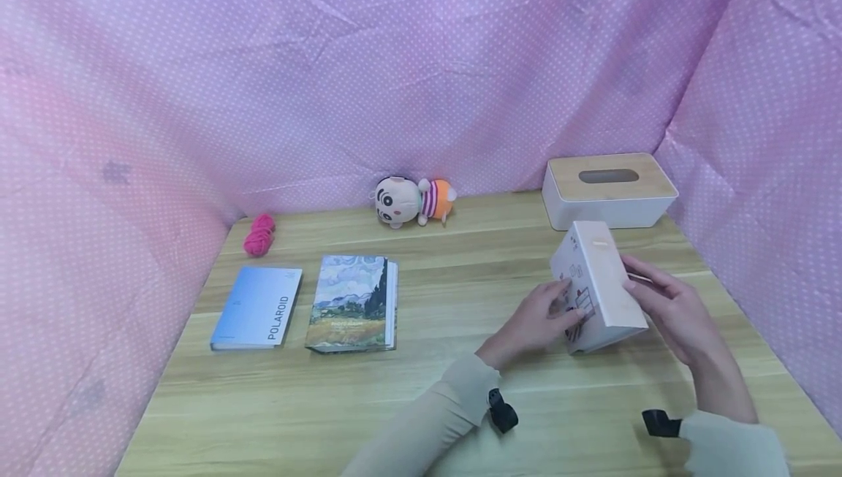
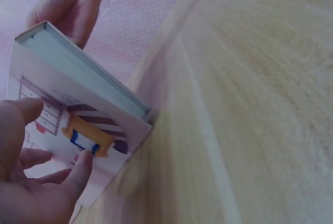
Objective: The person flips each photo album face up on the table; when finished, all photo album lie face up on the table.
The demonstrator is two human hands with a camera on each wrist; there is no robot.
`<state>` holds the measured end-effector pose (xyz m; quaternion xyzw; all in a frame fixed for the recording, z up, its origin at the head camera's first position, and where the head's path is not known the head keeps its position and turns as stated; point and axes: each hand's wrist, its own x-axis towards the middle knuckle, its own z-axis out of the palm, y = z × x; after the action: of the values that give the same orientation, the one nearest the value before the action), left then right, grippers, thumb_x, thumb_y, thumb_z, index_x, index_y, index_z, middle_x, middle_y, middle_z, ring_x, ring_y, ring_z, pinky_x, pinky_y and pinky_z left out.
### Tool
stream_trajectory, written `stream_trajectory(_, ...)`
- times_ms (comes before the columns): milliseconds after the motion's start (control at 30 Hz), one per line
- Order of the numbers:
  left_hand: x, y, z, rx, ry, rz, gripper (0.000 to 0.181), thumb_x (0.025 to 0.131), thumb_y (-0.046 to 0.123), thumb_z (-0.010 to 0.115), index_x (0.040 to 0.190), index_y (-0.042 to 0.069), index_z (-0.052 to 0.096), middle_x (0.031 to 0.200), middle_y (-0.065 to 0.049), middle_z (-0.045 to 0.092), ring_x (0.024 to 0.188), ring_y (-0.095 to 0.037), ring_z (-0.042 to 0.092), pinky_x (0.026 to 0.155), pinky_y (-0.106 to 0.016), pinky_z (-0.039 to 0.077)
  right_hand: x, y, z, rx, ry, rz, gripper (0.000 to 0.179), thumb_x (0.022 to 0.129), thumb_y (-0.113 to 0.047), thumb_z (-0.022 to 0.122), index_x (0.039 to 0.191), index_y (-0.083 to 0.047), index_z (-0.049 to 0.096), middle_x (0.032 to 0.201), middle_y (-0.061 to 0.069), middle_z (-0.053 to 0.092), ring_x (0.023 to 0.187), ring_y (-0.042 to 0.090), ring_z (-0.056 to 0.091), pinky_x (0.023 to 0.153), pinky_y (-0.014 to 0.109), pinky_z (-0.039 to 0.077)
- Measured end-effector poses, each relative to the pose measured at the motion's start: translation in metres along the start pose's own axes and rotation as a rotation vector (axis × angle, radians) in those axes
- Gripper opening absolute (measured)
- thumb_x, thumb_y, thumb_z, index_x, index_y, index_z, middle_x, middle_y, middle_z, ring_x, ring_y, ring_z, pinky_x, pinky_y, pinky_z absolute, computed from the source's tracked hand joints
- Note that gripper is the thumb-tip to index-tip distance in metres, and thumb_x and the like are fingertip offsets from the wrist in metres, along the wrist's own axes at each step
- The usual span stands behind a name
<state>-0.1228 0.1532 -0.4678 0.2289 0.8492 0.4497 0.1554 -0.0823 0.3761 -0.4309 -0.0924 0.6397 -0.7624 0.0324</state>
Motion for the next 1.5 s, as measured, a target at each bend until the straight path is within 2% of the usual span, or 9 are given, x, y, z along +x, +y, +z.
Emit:
stream_trajectory(300, -0.002, 0.008, -0.017, -0.097, 0.065, 0.084, 0.058, 0.096, 0.039, 0.054, 0.149, 0.026, 0.033, 0.137, 0.005, 0.048, 0.113, -0.002, 0.054, 0.083, -0.014, 0.049, 0.007, 0.005, 0.014, 0.071, -0.127, -0.085, 0.047, 0.100, 0.008, 0.029, 0.147, 0.008, 0.022, 0.144, -0.007, 0.048, 0.123, 0.003, 0.052, 0.090, 0.019, 0.051)
stream_trajectory(500, -0.003, 0.010, -0.026, -0.190, 0.111, 0.103, 0.058, 0.097, 0.042, 0.052, 0.149, 0.029, 0.031, 0.138, 0.004, 0.048, 0.112, -0.002, 0.054, 0.083, -0.015, 0.048, 0.011, 0.012, 0.017, 0.041, -0.162, -0.054, 0.047, 0.103, 0.002, 0.026, 0.149, 0.004, 0.019, 0.145, -0.014, 0.044, 0.127, -0.003, 0.047, 0.095, 0.017, 0.047)
stream_trajectory(833, -0.010, 0.003, -0.044, -0.263, 0.099, 0.080, 0.071, 0.090, 0.042, 0.064, 0.150, 0.029, 0.027, 0.141, 0.006, 0.045, 0.115, -0.005, 0.054, 0.087, -0.015, 0.048, 0.017, 0.028, 0.024, -0.033, -0.193, -0.006, 0.046, 0.103, -0.002, 0.030, 0.149, -0.005, 0.030, 0.138, -0.021, 0.049, 0.119, -0.002, 0.053, 0.089, 0.017, 0.051)
stream_trajectory(933, -0.012, -0.001, -0.050, -0.277, 0.079, 0.052, 0.074, 0.089, 0.041, 0.066, 0.151, 0.028, 0.027, 0.146, 0.006, 0.039, 0.119, -0.008, 0.054, 0.087, -0.015, 0.049, 0.020, 0.034, 0.025, -0.091, -0.214, 0.027, 0.046, 0.104, -0.004, 0.032, 0.150, -0.007, 0.029, 0.137, -0.024, 0.048, 0.118, -0.003, 0.054, 0.089, 0.017, 0.050)
stream_trajectory(1033, -0.015, -0.005, -0.057, -0.246, 0.064, 0.034, 0.077, 0.088, 0.042, 0.067, 0.151, 0.028, 0.026, 0.149, 0.006, 0.036, 0.121, -0.009, 0.052, 0.086, -0.014, 0.049, 0.022, 0.040, 0.028, -0.226, -0.195, 0.068, 0.047, 0.104, -0.010, 0.038, 0.150, -0.006, 0.029, 0.136, -0.027, 0.047, 0.116, -0.005, 0.054, 0.089, 0.016, 0.050)
stream_trajectory(1167, -0.017, -0.014, -0.068, -0.191, 0.038, 0.057, 0.076, 0.088, 0.043, 0.067, 0.151, 0.031, 0.026, 0.147, 0.005, 0.038, 0.116, -0.004, 0.052, 0.088, -0.014, 0.048, 0.025, 0.044, 0.036, -0.470, -0.148, 0.122, 0.050, 0.102, -0.017, 0.045, 0.149, -0.009, 0.032, 0.144, -0.012, 0.045, 0.119, -0.006, 0.049, 0.090, 0.015, 0.047)
stream_trajectory(1300, -0.017, -0.025, -0.079, -0.174, -0.003, 0.108, 0.075, 0.089, 0.041, 0.066, 0.151, 0.031, 0.025, 0.145, 0.004, 0.041, 0.112, -0.002, 0.053, 0.090, -0.016, 0.047, 0.027, 0.045, 0.042, -0.623, -0.138, 0.171, 0.053, 0.100, -0.023, 0.050, 0.150, -0.016, 0.033, 0.154, 0.015, 0.031, 0.137, 0.025, 0.036, 0.104, 0.043, 0.041)
stream_trajectory(1400, -0.018, -0.032, -0.086, -0.117, -0.015, 0.099, 0.075, 0.089, 0.045, 0.064, 0.151, 0.036, 0.023, 0.148, 0.006, 0.038, 0.118, -0.003, 0.049, 0.097, -0.021, 0.045, 0.029, 0.045, 0.046, -0.639, -0.143, 0.200, 0.058, 0.098, -0.025, 0.054, 0.150, -0.015, 0.031, 0.156, 0.023, 0.021, 0.139, 0.050, 0.018, 0.102, 0.070, 0.026)
stream_trajectory(1500, -0.020, -0.037, -0.092, -0.066, -0.022, 0.059, 0.075, 0.088, 0.049, 0.063, 0.150, 0.040, 0.021, 0.150, 0.008, 0.037, 0.120, -0.004, 0.047, 0.099, -0.025, 0.044, 0.031, 0.045, 0.050, -0.652, -0.146, 0.220, 0.062, 0.097, -0.028, 0.056, 0.150, -0.012, 0.030, 0.156, 0.025, 0.017, 0.137, 0.055, 0.016, 0.100, 0.075, 0.020)
